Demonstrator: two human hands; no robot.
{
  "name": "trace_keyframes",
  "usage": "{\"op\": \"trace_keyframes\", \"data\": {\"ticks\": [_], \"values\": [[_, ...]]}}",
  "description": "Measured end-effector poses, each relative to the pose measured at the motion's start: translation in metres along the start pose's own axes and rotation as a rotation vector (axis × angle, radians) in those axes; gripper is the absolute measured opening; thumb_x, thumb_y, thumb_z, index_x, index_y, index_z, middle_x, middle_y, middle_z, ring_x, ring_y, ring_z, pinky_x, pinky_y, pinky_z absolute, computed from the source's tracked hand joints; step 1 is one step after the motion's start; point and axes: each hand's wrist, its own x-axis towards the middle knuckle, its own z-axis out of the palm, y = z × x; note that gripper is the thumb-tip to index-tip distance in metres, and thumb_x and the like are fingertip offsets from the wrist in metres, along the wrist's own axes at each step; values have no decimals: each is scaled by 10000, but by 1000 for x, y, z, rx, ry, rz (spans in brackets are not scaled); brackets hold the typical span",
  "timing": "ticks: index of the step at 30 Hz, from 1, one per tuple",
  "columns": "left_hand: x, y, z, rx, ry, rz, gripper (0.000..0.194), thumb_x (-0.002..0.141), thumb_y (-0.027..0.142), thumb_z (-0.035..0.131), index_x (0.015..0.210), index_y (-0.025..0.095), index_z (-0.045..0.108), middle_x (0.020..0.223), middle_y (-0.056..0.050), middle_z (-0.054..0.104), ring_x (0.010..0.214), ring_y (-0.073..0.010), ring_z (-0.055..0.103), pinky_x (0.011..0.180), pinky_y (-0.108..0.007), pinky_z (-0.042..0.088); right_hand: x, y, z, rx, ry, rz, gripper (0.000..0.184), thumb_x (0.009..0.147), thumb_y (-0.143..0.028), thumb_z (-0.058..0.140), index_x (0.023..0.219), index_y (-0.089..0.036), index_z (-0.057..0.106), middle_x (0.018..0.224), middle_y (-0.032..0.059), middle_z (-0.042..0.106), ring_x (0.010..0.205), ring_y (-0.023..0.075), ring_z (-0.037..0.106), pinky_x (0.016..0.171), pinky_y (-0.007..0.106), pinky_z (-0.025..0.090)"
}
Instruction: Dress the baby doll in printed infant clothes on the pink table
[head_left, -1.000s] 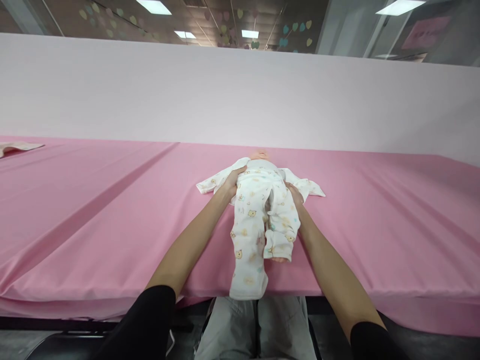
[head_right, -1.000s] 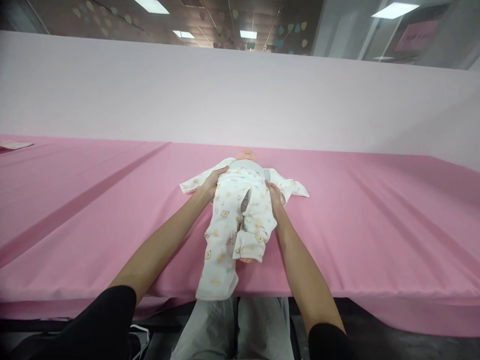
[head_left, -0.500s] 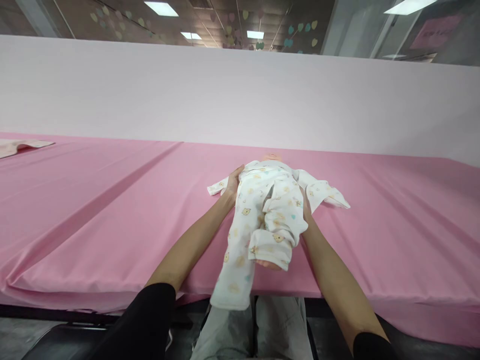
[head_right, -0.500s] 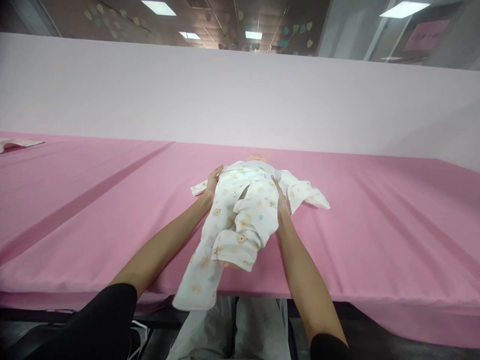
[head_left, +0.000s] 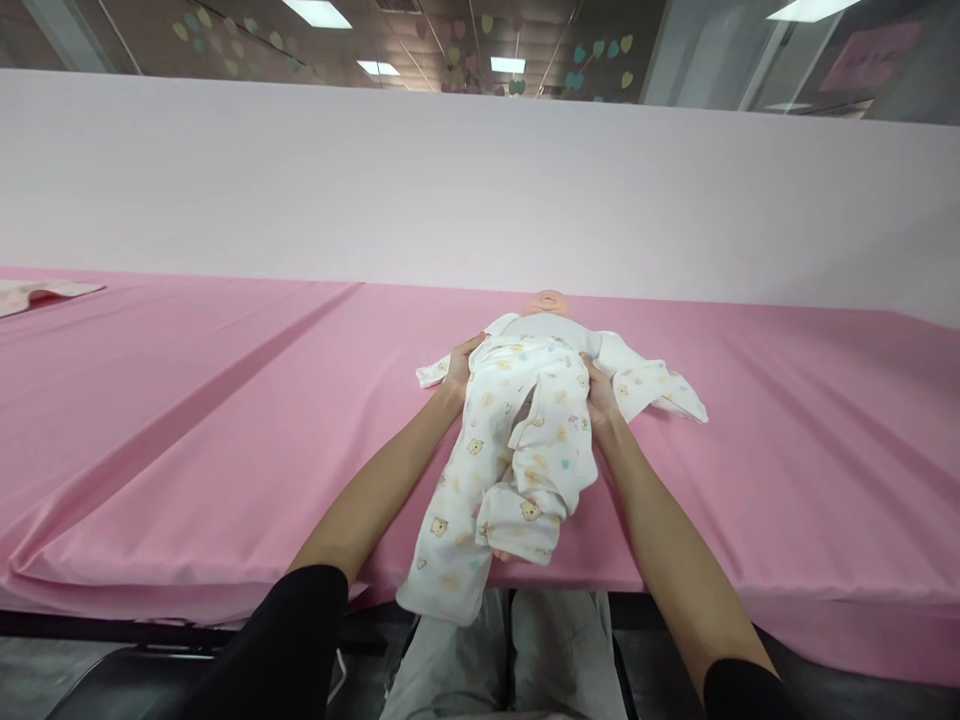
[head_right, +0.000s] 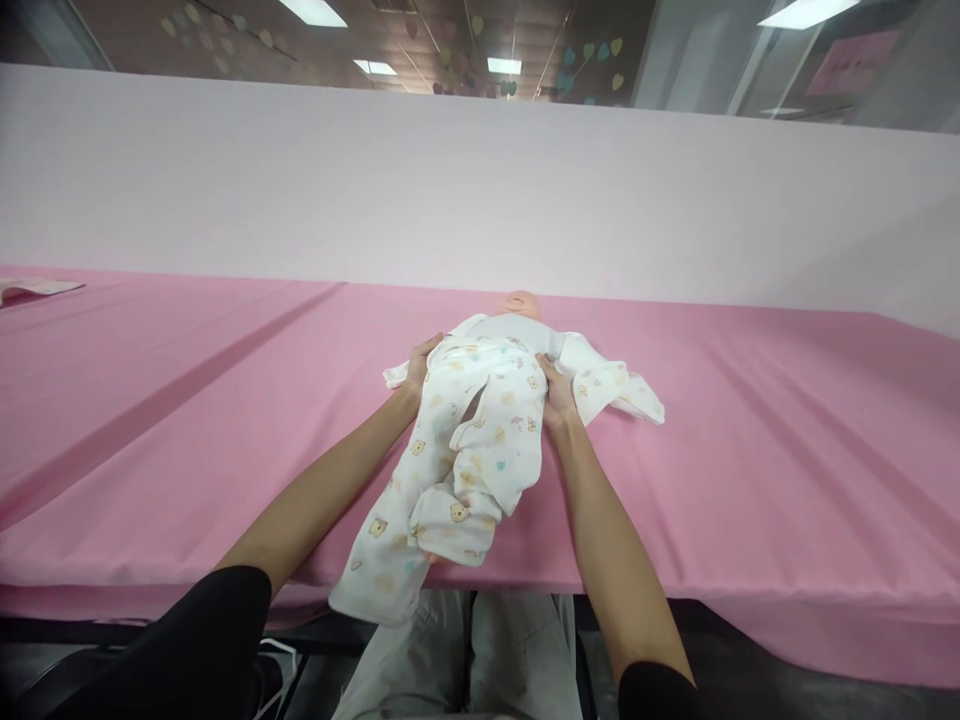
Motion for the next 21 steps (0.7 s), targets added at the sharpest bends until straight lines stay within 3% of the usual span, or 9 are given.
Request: {"op": "trace_keyframes", "data": {"ticks": [5, 10, 16, 21], "values": [[-4, 4, 2, 59, 45, 15, 230, 706, 342, 557, 596, 196, 418, 553, 7, 516, 612, -177, 582, 720, -359, 494, 4, 2, -6, 2, -65, 77, 368, 585, -478, 710, 792, -247, 511, 802, 13, 648, 877, 242, 607, 668, 362, 514], [-5, 6, 2, 92, 6, 38, 246, 690, 296, 572, 574, 192, 382, 514, 25, 448, 514, -128, 520, 636, -298, 481, 3, -3, -8, -1, -131, 111, 317, 594, -428, 731, 748, -230, 536, 699, -5, 620, 786, 211, 604, 644, 323, 497], [-6, 12, -7, 93, -75, -21, 288, 663, 238, 560, 546, 188, 301, 476, 39, 328, 425, -85, 390, 501, -247, 390, 3, -8, -7, -41, -75, 125, 253, 570, -301, 768, 680, -201, 563, 617, -45, 574, 576, 104, 518, 566, 237, 446], [-3, 14, -16, 82, -103, -80, 306, 633, 189, 584, 541, 185, 292, 481, 39, 310, 423, -77, 340, 487, -243, 345, 7, -6, -8, -178, -31, 110, 292, 565, -376, 780, 732, -196, 620, 638, -23, 601, 561, 110, 518, 517, 237, 425]]}}
